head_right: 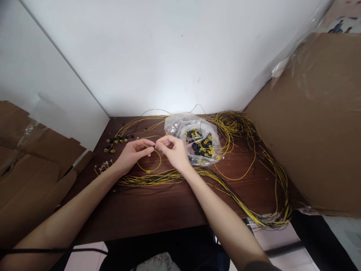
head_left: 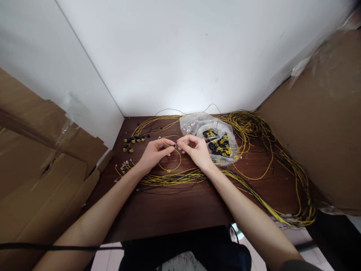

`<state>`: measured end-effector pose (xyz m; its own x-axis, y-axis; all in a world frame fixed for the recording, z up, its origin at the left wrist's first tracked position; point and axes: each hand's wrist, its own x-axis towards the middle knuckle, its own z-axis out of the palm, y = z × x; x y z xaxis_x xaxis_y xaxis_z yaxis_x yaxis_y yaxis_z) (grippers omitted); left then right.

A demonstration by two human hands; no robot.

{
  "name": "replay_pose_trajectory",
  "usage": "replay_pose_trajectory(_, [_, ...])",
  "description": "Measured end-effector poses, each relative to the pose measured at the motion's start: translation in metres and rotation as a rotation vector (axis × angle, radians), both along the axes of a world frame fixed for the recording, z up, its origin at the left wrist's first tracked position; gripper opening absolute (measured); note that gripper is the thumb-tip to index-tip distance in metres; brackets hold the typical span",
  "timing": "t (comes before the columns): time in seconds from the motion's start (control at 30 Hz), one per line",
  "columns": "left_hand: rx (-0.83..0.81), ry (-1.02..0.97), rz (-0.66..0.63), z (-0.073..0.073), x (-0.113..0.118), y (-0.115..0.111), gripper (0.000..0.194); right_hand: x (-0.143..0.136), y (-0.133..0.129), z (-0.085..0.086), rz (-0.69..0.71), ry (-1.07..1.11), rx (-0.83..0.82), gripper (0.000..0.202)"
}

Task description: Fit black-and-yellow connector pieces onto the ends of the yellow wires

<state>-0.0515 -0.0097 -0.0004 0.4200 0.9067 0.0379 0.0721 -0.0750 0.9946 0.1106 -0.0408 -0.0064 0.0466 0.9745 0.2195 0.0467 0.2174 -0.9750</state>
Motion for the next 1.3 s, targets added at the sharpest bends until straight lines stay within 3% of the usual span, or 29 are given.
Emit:
replay_pose_trajectory(0.13, [-0.007,0.018,0.003,-0.0001,0.0001,0.0,0.022,0.0007,-0.0002,0.0029,-0.047,0.044,-0.011,0.019])
replay_pose_trajectory(0.3, [0.005,0.034,-0.005,-0.0002,-0.0002,-0.0001,0.023,0.0011,0.0008,0.0022,-0.002,0.077,-0.01,0.019])
replay_pose_trajectory(0.5, [0.018,0.045,-0.026,0.0002,0.0003,0.0,0.02,0.0007,0.0015,-0.0008,0.011,-0.028,0.015,0.016])
replay_pose_trajectory(1.03, [0.028,0.072,-0.03,0.0022,0.0008,-0.0014,0.02,0.0007,-0.0007,0.0036,-0.15,0.079,0.047,0.017])
replay_pose_trajectory(1.3, [0.07,0.11,-0.056,0.0009,0.0002,0.0002,0.02,0.0022,0.0008,0.003,-0.104,0.056,0.039,0.018])
